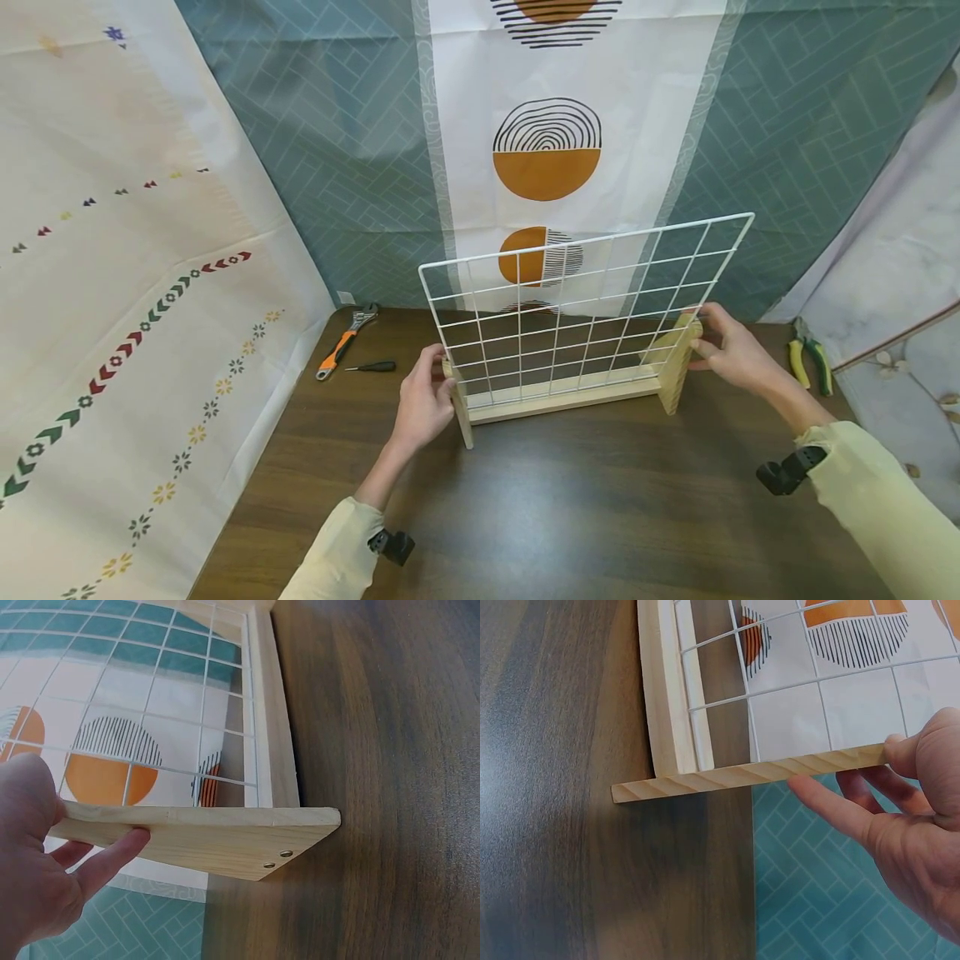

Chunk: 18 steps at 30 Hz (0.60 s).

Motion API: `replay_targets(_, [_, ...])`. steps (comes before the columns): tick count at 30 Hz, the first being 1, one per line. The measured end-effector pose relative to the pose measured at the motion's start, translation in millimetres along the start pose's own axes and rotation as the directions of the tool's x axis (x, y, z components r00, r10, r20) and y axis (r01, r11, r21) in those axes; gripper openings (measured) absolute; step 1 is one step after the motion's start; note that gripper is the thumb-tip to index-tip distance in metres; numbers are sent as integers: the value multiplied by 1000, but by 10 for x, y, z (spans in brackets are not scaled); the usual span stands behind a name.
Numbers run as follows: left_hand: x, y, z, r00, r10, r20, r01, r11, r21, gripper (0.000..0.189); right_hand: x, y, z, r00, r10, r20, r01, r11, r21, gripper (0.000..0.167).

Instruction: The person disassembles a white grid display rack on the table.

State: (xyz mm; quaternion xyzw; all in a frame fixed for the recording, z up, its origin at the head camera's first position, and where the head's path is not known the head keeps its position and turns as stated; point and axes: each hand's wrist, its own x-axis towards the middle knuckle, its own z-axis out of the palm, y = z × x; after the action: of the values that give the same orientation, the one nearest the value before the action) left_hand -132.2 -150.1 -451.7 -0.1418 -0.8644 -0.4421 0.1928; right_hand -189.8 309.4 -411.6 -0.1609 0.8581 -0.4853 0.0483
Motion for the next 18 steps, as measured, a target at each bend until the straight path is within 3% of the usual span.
replay_targets(18, [-75,-1,-63,1000,-22,-14,22,1000,3,48,17,-45,50,1000,-4,13,4,1000,-10,45])
